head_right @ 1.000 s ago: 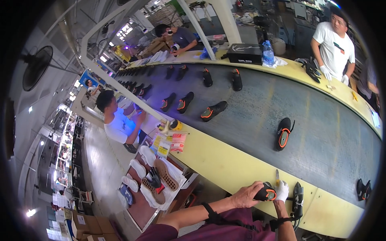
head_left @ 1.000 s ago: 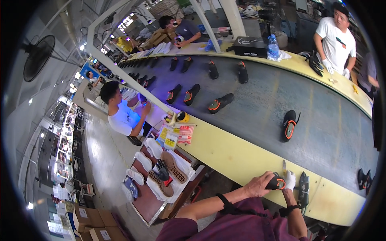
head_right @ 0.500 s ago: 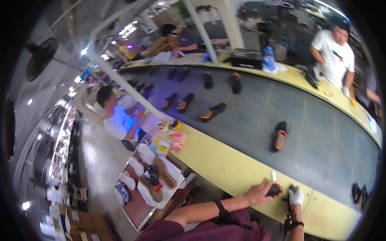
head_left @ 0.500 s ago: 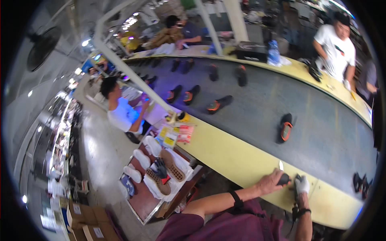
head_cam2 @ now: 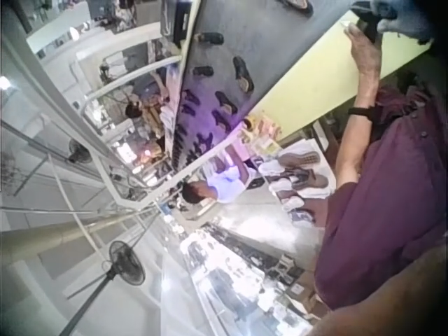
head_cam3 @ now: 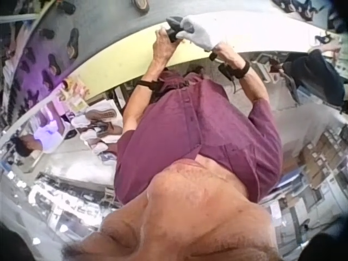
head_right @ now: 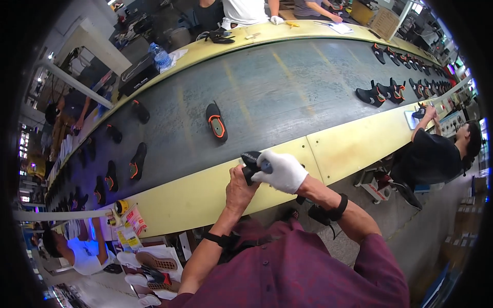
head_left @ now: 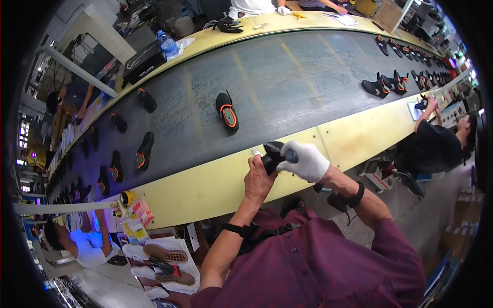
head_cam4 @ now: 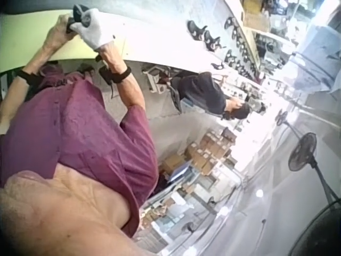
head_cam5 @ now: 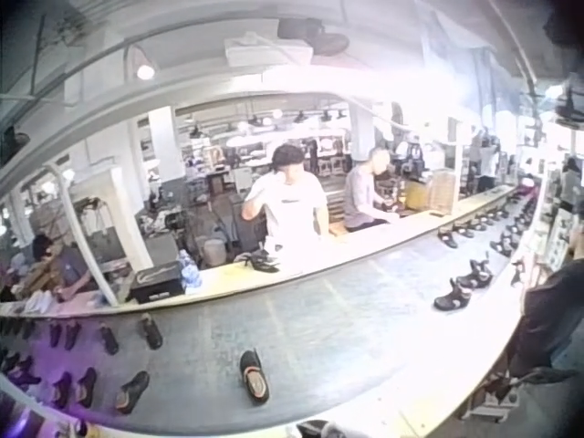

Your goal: Applying finishing details or checking components of shoes on an assembly line conveyor.

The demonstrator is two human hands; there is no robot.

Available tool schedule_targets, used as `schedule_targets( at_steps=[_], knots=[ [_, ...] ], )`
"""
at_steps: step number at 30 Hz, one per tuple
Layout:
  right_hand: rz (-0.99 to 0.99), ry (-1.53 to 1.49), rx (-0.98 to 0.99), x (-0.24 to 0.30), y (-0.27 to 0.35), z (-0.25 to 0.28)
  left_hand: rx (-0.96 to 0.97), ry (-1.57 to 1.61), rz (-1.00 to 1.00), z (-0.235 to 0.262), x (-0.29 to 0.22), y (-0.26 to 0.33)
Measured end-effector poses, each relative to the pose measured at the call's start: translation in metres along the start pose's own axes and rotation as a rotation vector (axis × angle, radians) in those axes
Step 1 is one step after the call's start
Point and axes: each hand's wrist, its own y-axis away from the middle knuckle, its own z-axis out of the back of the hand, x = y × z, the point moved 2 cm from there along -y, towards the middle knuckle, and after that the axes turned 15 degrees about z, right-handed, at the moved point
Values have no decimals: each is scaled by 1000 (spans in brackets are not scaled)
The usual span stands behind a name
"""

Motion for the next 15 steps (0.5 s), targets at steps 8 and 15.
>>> schedule_targets(
  at_steps=[8,15],
  knots=[
    [-152,-16,88,-44,-21,-1,8,-37,-5,12,3,21],
    [-241,235,93,-154,-36,-28,212,-93,255,66,51,36]
  ],
)
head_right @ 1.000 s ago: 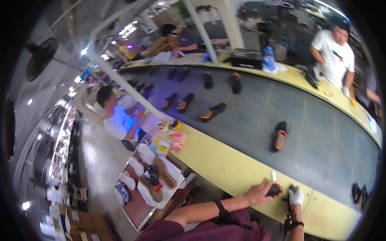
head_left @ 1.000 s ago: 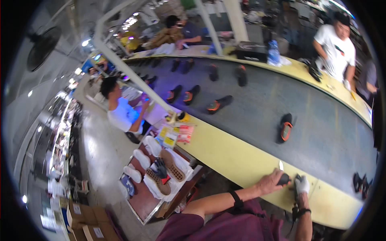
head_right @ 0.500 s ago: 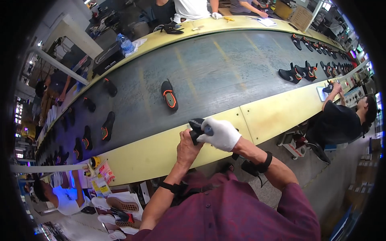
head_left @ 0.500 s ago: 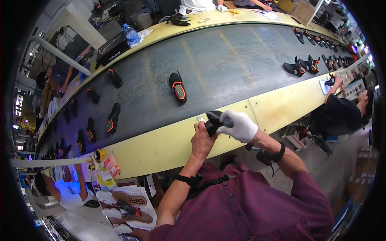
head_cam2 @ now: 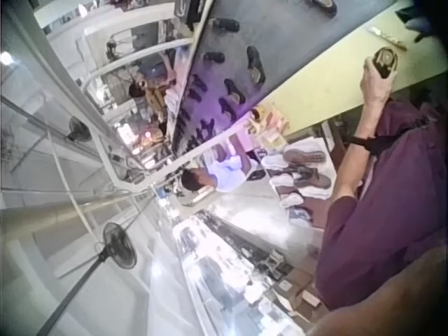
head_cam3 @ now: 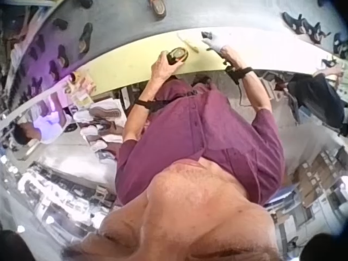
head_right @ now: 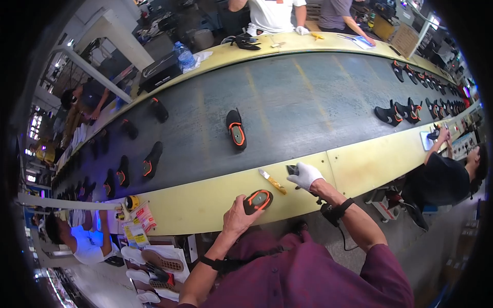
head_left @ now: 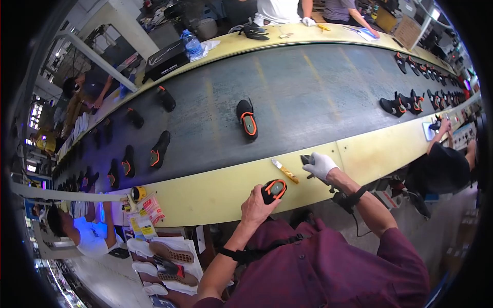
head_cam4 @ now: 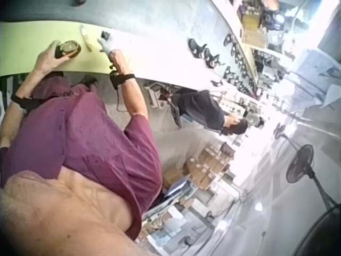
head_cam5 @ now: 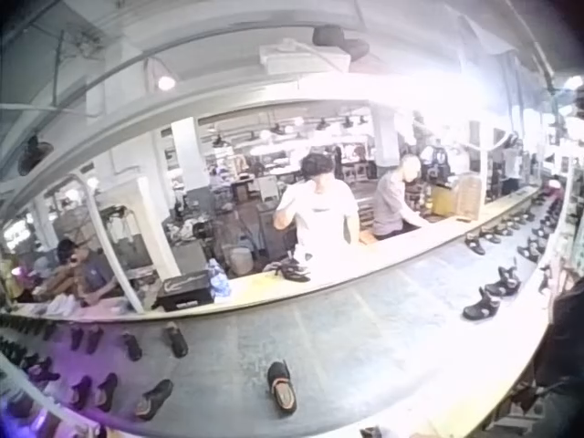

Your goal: Applying finishing details or checking components of shoes on an assembly line conveyor.

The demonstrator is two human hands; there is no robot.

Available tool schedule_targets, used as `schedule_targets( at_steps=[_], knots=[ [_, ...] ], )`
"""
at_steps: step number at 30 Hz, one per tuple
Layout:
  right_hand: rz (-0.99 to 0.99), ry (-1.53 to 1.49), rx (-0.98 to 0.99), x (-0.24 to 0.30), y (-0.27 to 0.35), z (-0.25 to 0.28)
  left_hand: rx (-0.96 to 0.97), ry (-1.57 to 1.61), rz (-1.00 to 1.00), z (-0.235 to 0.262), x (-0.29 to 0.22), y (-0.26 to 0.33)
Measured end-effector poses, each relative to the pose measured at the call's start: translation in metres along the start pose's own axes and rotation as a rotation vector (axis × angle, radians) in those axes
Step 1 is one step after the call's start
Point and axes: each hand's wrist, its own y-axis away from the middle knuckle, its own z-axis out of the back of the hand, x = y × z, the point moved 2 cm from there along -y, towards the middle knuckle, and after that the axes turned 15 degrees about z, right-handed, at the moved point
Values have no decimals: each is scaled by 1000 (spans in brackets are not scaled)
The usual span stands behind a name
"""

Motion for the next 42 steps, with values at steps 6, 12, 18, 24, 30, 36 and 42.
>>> schedule_targets(
  at_steps=[6,12,18,24,30,36,42],
  knots=[
    [-119,224,-99,-87,-30,-44,248,934,475,26,80,-20],
    [-101,201,-271,-109,-39,-54,-35,1171,422,97,101,-117],
    [-80,136,-342,-122,-29,-62,-347,708,247,94,150,-284],
    [-99,133,-352,-127,-35,-64,-530,189,203,70,163,-326],
    [-119,98,-378,-120,-40,-62,-310,129,60,26,62,-327],
    [-109,121,-395,-120,-42,-66,-218,162,445,-35,8,-379],
    [-78,126,-387,-107,-34,-61,-260,266,522,-49,39,-402]
  ],
)
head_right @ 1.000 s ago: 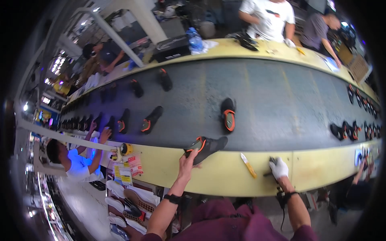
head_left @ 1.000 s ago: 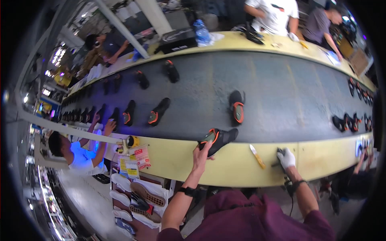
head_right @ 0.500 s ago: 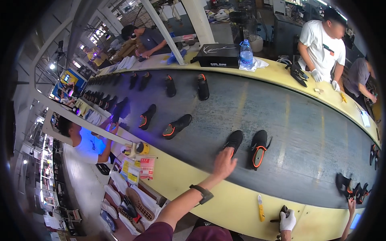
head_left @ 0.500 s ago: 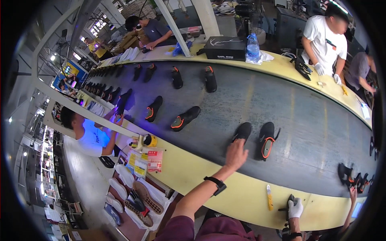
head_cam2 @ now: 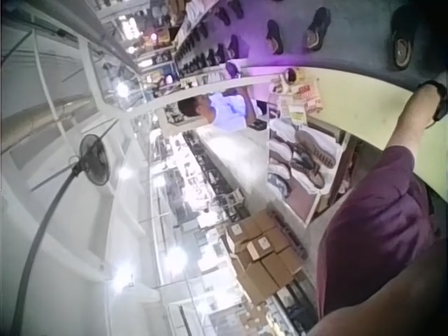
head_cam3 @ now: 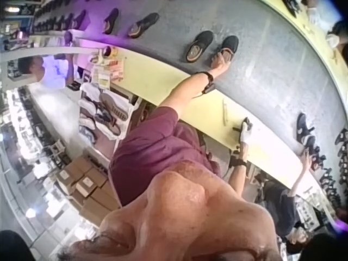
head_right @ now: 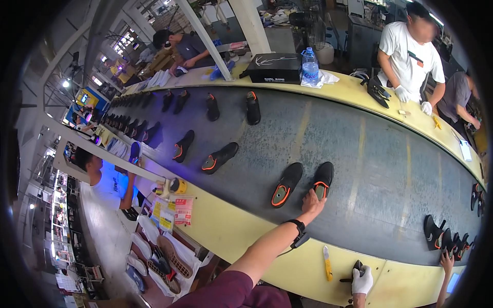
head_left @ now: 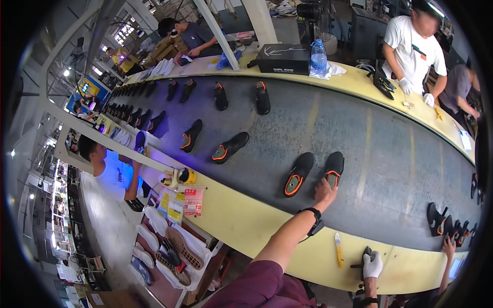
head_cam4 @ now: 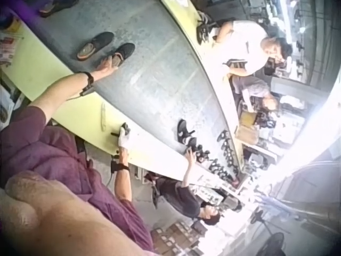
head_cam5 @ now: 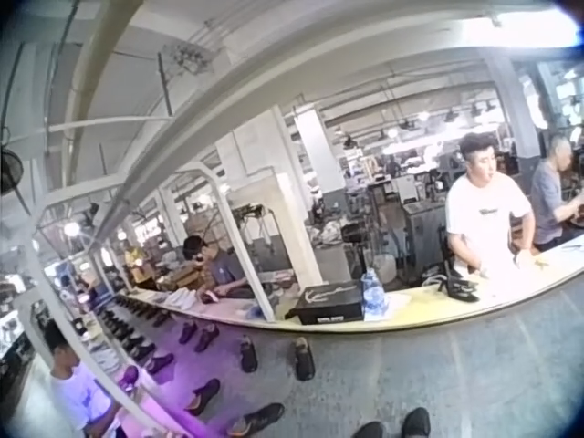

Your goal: Applying finishing details or checking components of shoes on an assembly line conveyor.

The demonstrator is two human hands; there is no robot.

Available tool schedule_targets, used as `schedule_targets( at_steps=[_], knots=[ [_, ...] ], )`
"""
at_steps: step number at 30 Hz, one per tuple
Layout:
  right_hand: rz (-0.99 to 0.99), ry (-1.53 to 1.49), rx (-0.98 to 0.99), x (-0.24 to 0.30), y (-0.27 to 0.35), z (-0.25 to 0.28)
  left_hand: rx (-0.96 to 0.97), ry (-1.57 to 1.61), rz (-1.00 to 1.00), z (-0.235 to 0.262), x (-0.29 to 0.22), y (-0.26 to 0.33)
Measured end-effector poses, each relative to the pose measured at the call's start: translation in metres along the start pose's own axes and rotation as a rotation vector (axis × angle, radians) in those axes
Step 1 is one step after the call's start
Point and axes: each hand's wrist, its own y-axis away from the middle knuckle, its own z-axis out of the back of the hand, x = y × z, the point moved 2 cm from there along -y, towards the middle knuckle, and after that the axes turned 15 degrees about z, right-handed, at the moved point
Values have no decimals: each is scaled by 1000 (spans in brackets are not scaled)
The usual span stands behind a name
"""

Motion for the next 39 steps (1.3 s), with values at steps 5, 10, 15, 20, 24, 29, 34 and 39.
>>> schedule_targets(
  at_steps=[5,10,15,20,24,29,34,39],
  knots=[
    [-59,88,65,-25,15,0,723,550,174,65,26,55],
    [406,244,-193,46,-12,11,630,340,-185,135,147,127],
    [396,96,50,121,17,-33,415,-217,-393,142,230,182],
    [245,370,205,88,37,-109,263,-393,-768,143,225,216],
    [46,223,264,71,45,-120,328,-319,-774,139,230,209],
    [-41,9,238,47,60,-75,414,-431,-900,128,218,210],
    [24,-555,145,88,85,-4,459,-422,-948,117,204,223],
    [123,-14,519,109,51,-24,372,-428,-925,102,202,223]
  ],
)
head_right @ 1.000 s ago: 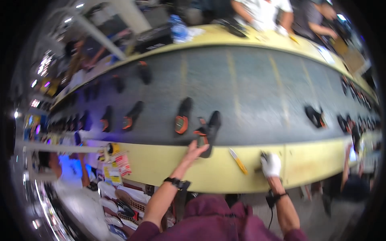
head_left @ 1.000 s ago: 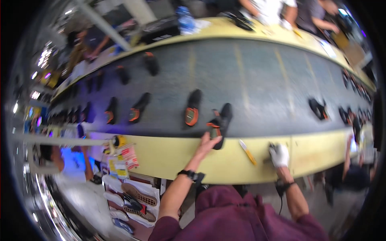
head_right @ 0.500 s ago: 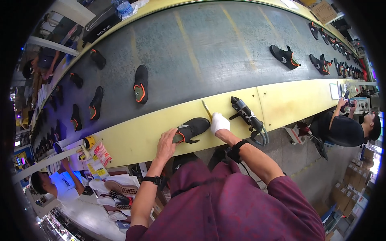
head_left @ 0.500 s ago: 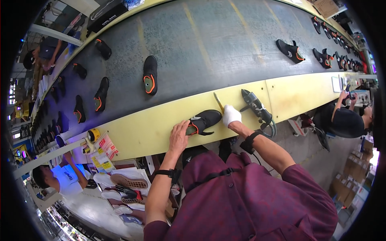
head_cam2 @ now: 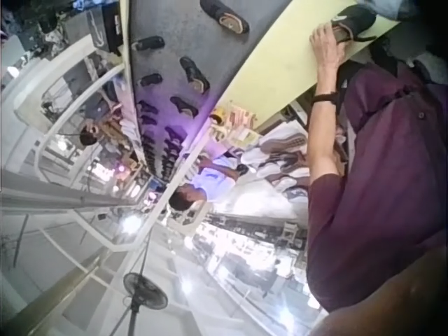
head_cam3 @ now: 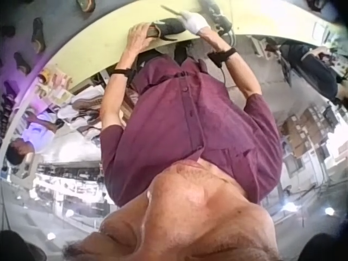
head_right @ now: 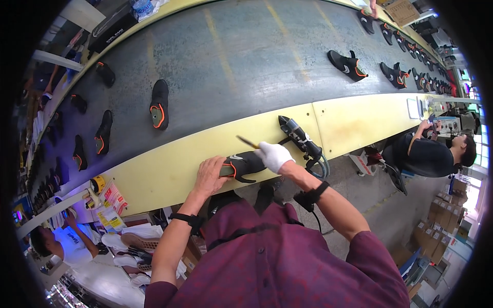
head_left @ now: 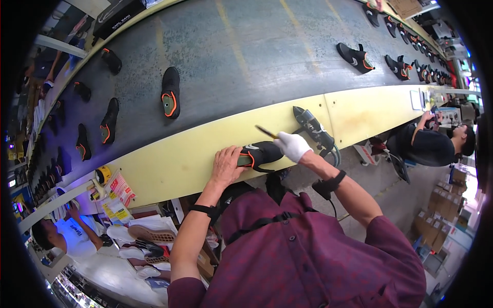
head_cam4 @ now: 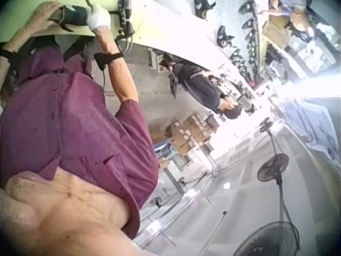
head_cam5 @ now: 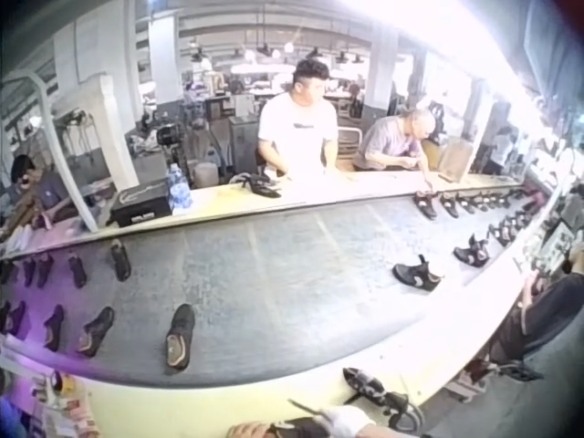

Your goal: Applying finishing details or checking components of shoes on an assembly line conveyor.

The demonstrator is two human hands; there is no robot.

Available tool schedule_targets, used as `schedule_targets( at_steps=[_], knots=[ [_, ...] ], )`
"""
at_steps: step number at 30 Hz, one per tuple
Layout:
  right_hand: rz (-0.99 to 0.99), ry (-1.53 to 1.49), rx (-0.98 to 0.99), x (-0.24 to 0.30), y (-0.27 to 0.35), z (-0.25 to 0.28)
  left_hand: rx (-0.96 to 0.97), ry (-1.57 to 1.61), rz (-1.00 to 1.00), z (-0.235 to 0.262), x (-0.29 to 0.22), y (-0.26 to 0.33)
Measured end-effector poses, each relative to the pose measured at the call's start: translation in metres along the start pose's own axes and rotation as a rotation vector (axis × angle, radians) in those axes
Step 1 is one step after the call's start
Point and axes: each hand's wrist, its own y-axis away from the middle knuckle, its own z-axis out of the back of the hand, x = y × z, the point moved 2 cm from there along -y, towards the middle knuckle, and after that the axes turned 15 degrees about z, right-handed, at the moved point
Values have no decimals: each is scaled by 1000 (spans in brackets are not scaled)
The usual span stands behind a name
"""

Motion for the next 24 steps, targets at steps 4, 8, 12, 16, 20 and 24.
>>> schedule_targets(
  at_steps=[4,8,12,16,20,24],
  knots=[
    [160,278,310,33,-14,5,-20,26,8,0,-2,1],
    [347,305,333,18,-8,8,-18,50,23,5,-7,1],
    [457,394,422,28,-9,24,-21,10,44,0,-4,3],
    [348,523,422,51,-4,8,-10,7,44,-2,-5,1],
    [225,456,270,57,1,-26,-16,19,86,0,-11,3],
    [102,297,159,47,7,-41,-50,33,106,-3,-20,7]
  ],
)
